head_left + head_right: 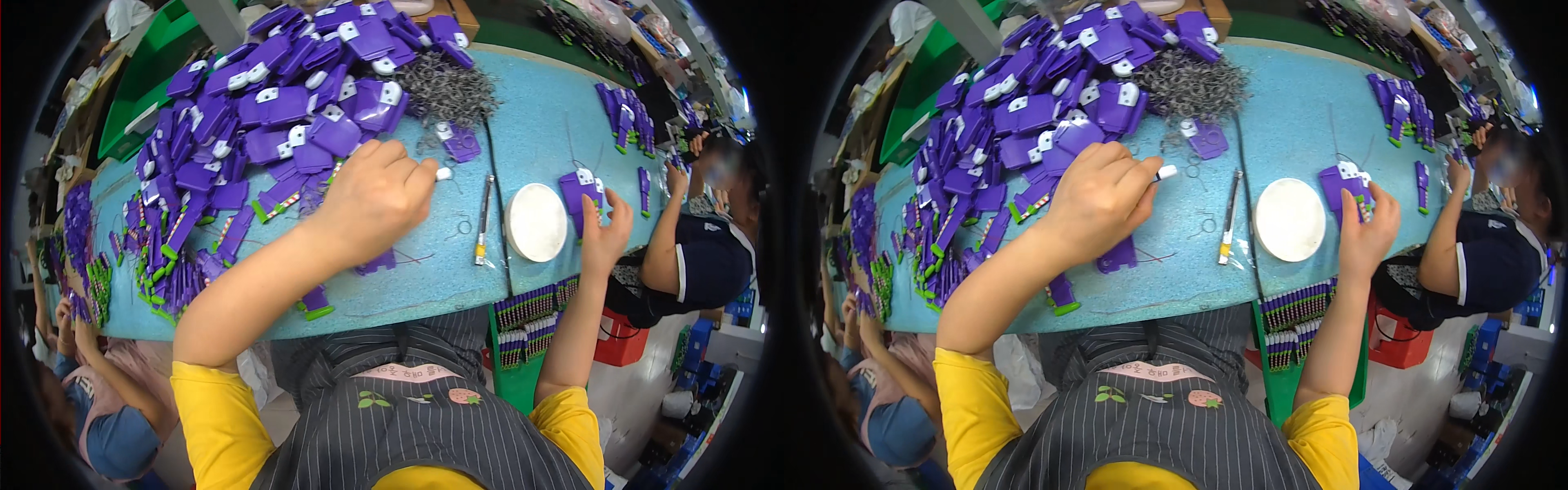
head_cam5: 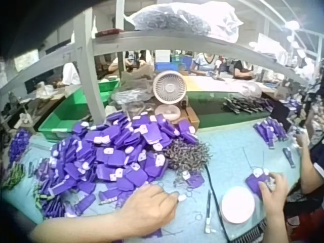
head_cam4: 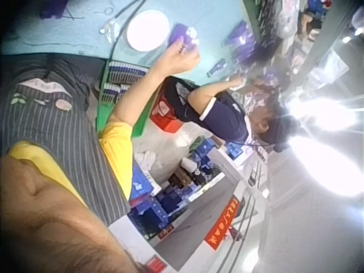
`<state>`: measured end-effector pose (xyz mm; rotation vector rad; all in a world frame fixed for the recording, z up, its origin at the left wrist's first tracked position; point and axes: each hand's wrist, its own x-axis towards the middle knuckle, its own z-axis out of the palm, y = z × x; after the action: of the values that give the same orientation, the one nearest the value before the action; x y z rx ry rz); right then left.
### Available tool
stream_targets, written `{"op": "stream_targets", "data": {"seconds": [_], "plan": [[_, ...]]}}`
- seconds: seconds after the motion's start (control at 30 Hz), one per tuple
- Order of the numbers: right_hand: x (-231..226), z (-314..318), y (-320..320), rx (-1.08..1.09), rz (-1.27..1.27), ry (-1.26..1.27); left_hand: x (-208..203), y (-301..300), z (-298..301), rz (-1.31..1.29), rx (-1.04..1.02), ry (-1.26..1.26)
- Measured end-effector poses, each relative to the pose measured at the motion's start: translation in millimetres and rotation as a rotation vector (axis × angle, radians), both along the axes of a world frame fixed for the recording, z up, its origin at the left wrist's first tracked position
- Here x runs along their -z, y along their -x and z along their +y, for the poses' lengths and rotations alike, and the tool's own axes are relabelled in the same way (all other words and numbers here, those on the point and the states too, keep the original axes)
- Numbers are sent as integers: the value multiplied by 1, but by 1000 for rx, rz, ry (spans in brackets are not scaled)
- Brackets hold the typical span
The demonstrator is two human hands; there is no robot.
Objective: The person assembles purple and green plastic toy components by threading a thin wire through them with a needle, then attaching small white round pieces to complete the assembly.
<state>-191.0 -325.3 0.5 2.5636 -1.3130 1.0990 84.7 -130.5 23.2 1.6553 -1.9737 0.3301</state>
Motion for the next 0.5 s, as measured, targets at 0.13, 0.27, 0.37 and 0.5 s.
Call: {"op": "stream_targets", "data": {"seconds": [0.13, 0.27, 0.37, 0.5], "plan": [[-58, 105, -42, -644, -12, -304, -32, 24, 50, 805, -23, -364], [-65, 165, -71, -1122, 241, -552, -22, 53, 100, 1232, -1, -550], [-50, 174, -78, -1197, 164, -643, 3, 69, 138, 1747, 45, -356], [-29, 184, -87, -1022, 125, -807, 25, 87, 164, 2026, 136, -417]]}}
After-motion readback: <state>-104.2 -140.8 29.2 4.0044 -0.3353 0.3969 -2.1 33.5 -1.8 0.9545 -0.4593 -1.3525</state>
